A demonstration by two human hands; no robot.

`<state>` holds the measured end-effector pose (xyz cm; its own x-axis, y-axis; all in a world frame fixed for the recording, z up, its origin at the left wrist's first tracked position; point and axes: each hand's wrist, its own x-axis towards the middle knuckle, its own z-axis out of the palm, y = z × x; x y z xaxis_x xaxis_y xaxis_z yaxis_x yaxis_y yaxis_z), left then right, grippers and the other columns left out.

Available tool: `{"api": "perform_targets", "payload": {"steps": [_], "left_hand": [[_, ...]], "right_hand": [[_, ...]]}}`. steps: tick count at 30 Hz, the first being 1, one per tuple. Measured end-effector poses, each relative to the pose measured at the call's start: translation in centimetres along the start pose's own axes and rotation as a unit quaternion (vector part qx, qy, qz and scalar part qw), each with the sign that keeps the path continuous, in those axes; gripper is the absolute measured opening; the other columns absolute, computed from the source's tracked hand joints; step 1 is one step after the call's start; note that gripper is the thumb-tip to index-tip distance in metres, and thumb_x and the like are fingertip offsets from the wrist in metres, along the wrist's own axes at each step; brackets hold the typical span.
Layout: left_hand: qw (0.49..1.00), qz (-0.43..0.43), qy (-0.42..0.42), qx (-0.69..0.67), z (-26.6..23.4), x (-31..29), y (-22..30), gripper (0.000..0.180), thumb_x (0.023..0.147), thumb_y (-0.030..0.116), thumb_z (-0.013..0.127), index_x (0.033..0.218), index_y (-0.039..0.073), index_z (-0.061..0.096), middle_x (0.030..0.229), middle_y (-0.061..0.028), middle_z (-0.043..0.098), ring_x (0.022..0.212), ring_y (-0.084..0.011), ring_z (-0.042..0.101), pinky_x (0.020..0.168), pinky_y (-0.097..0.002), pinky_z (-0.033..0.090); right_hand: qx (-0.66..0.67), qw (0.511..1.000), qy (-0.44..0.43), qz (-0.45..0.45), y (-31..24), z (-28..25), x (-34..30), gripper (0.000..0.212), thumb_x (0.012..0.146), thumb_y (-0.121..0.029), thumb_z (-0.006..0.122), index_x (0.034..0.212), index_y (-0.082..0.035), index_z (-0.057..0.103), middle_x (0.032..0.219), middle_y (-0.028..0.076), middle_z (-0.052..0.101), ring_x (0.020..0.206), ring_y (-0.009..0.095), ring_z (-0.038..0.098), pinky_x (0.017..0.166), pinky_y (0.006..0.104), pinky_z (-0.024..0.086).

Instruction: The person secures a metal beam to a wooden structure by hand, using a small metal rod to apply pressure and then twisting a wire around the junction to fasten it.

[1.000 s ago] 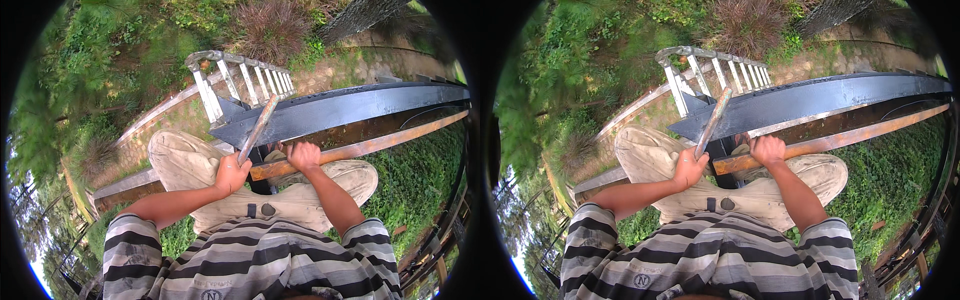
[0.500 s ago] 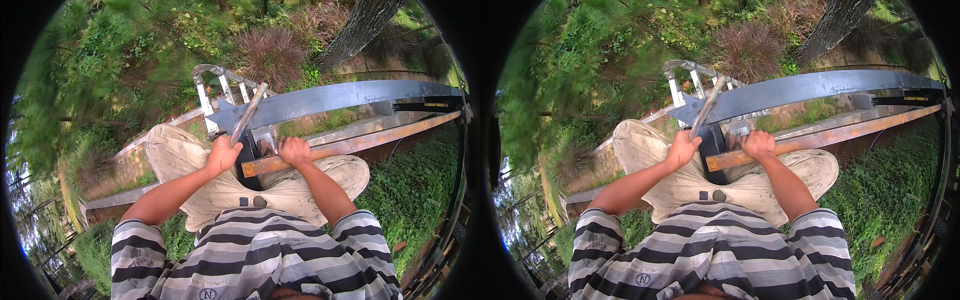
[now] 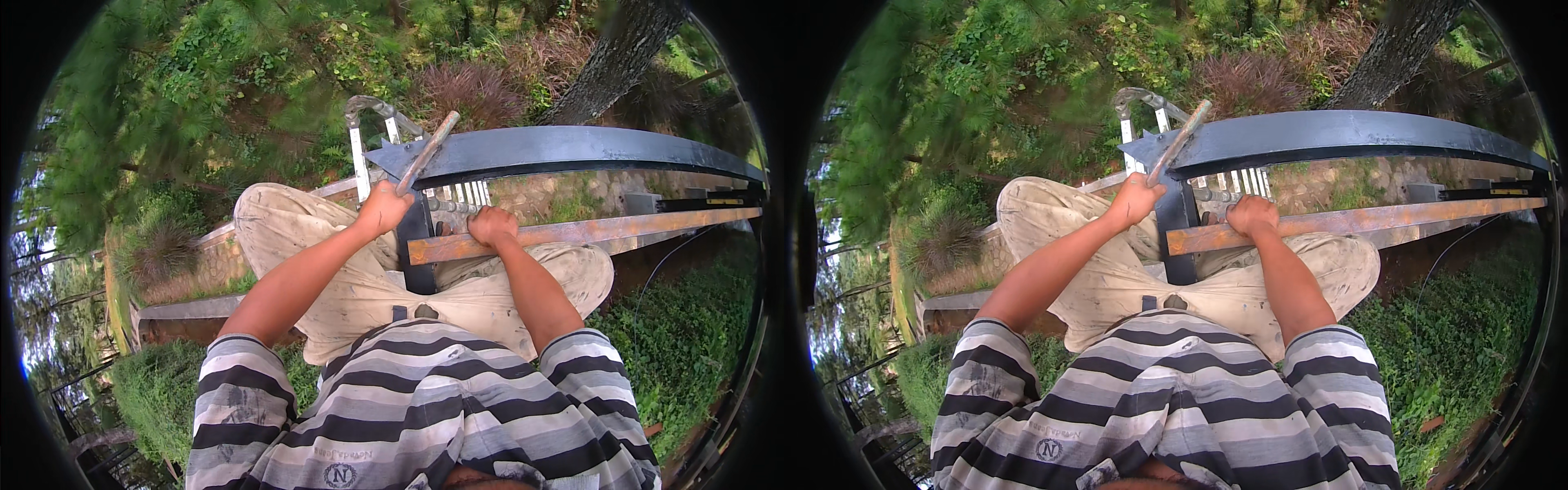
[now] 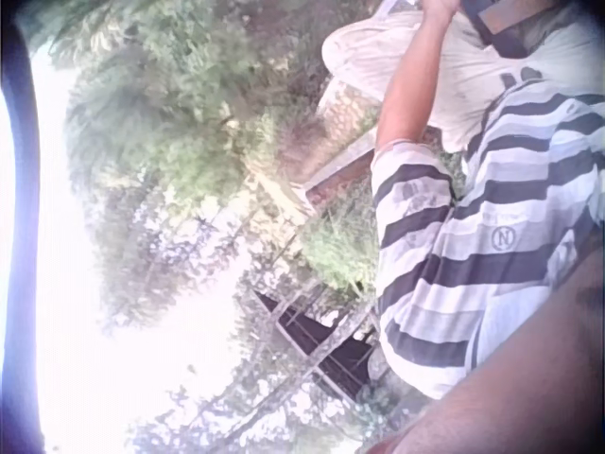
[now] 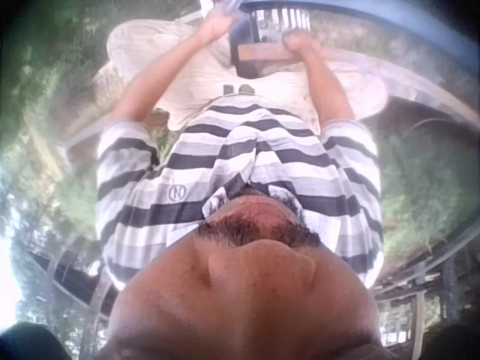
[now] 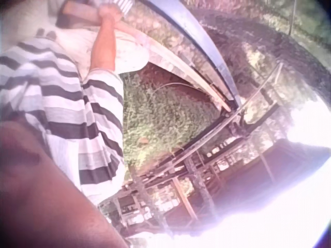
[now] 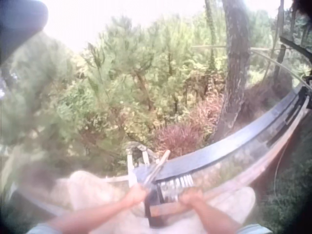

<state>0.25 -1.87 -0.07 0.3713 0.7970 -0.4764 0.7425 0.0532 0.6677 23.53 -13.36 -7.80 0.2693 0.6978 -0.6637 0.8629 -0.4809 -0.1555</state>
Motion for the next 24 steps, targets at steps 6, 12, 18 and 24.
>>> {"api": "perform_targets", "payload": {"steps": [6,12,18,24], "left_hand": [[0.996,0.032,-0.019,-0.080,0.0,0.5,-3.5,0.028,0.092,0.017,0.064,0.068,0.003,0.059,0.056,-0.0034,0.054,0.047,-0.0140,0.051,0.046,-0.0354,0.039],[0.994,0.000,-0.040,-0.107,0.9,1.1,-1.5,0.026,0.094,0.014,0.065,0.071,0.008,0.054,0.053,-0.0010,0.049,0.037,-0.0138,0.042,0.035,-0.0344,0.029],[0.957,-0.169,-0.120,-0.205,0.0,-0.4,3.5,0.027,0.095,0.012,0.065,0.075,0.013,0.046,0.051,0.0032,0.040,0.034,-0.0110,0.035,0.032,-0.0315,0.026],[0.939,-0.193,-0.139,-0.248,-0.5,-0.2,1.6,0.028,0.095,0.012,0.068,0.077,0.014,0.046,0.051,0.0035,0.038,0.035,-0.0105,0.034,0.033,-0.0306,0.025]], "right_hand": [[0.005,0.999,-0.038,-0.020,-0.9,-0.7,0.3,0.051,0.094,-0.035,0.048,0.127,-0.005,0.072,0.130,0.018,0.070,0.122,0.033,0.068,0.104,0.0433,0.052],[0.051,0.998,-0.039,-0.019,1.1,-1.2,-0.1,0.056,0.098,-0.041,0.044,0.130,-0.003,0.069,0.136,0.021,0.066,0.129,0.034,0.062,0.108,0.0458,0.047],[0.066,0.998,-0.002,-0.022,1.5,-1.2,-1.4,0.050,0.095,-0.038,0.047,0.118,-0.004,0.075,0.121,0.021,0.073,0.115,0.035,0.070,0.101,0.0459,0.053],[0.075,0.997,0.005,-0.026,1.2,0.2,-0.3,0.047,0.094,-0.038,0.048,0.110,-0.004,0.076,0.115,0.020,0.075,0.111,0.034,0.072,0.096,0.0462,0.055]]}}
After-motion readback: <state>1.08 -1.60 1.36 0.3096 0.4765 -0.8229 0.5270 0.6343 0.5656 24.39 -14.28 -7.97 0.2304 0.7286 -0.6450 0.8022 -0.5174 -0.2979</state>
